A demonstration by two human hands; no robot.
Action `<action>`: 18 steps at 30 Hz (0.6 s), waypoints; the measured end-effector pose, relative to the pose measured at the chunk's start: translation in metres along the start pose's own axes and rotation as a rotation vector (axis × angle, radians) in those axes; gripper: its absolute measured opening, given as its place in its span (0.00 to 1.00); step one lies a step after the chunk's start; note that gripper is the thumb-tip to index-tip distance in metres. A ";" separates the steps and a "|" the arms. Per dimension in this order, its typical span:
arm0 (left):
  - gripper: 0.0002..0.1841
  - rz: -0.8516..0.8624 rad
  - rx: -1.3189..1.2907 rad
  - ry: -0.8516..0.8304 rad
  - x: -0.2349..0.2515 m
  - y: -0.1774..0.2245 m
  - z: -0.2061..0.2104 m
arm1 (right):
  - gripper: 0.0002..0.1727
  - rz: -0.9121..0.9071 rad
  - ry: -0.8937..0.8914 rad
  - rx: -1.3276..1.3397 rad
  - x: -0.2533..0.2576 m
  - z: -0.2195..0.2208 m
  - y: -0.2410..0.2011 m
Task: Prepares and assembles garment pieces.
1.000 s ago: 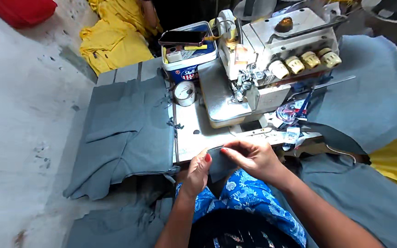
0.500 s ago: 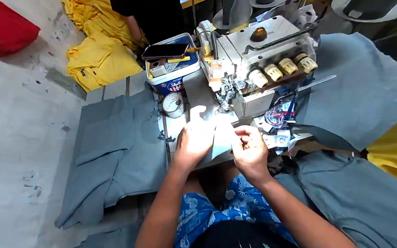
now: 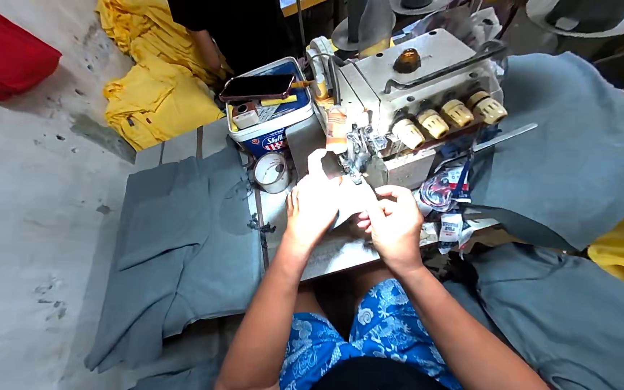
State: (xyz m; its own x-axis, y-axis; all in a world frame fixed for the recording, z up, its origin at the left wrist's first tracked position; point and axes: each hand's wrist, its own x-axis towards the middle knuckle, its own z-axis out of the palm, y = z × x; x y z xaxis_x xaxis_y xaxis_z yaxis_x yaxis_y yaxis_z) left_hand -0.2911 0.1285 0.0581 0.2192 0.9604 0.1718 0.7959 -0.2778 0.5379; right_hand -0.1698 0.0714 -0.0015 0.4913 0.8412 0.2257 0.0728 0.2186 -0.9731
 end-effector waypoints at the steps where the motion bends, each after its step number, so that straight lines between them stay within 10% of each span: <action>1: 0.29 -0.039 0.010 -0.010 0.003 0.002 -0.002 | 0.16 0.009 -0.001 -0.002 0.001 0.000 -0.001; 18: 0.19 -0.080 -0.026 0.267 -0.057 -0.017 -0.002 | 0.08 0.092 -0.280 0.086 -0.016 -0.009 0.002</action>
State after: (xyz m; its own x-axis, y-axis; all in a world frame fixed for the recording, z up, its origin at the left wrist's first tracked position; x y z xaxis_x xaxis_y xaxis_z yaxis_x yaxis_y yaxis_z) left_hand -0.3187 0.0787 0.0409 -0.0026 0.9415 0.3371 0.7892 -0.2051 0.5789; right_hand -0.1695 0.0538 -0.0076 0.2335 0.9603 0.1529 -0.0404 0.1667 -0.9852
